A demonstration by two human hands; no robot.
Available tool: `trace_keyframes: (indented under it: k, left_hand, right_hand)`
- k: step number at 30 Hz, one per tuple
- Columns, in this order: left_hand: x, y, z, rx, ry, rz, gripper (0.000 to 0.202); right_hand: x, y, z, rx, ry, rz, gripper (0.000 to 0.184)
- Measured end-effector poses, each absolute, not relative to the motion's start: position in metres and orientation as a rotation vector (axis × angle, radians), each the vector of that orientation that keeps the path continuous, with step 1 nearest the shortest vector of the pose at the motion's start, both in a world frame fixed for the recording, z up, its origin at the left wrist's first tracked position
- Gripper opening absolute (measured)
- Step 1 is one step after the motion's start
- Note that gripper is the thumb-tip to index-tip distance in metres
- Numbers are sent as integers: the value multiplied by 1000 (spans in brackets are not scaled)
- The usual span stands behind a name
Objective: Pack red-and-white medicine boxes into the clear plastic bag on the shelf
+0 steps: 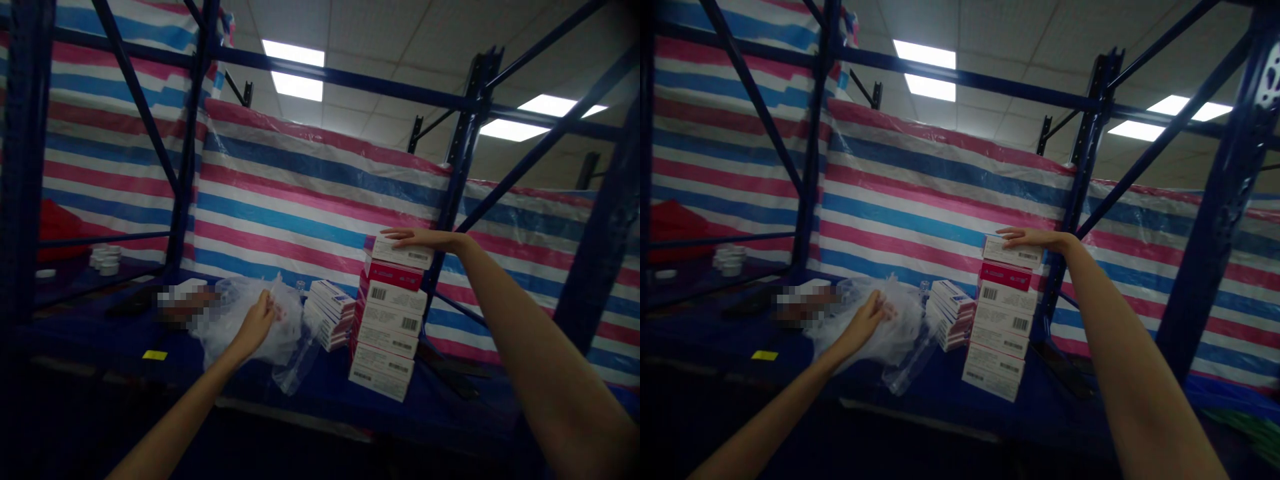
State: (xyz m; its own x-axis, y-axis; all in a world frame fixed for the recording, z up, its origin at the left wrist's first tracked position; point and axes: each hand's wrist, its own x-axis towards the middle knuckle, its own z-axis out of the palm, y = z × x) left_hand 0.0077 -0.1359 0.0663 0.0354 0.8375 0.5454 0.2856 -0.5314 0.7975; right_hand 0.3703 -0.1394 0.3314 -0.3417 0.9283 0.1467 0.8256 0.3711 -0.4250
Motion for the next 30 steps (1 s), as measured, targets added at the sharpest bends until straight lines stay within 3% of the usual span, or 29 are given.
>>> trace_keyframes:
  k: [4,6,10,14,20,30]
  left_hand:
    - [-9,-148,121,1413,635,1614,27]
    - [-16,-163,148,1310,495,1604,30]
    - [-22,-194,181,1293,391,1605,22]
    - [-26,-215,180,1347,398,1474,20]
    - [-43,-217,157,1277,402,1355,23]
    - [-89,-194,158,844,392,1714,24]
  right_hand:
    - [335,-174,320,-1209,-2111,-183,51]
    - [301,-198,296,-969,-2000,-275,47]
    - [227,-224,223,-795,-2085,-26,56]
    - [177,-208,165,-668,-2037,334,61]
    - [147,-196,140,-647,-1844,530,19]
    - [168,-170,98,-731,-1770,737,29]
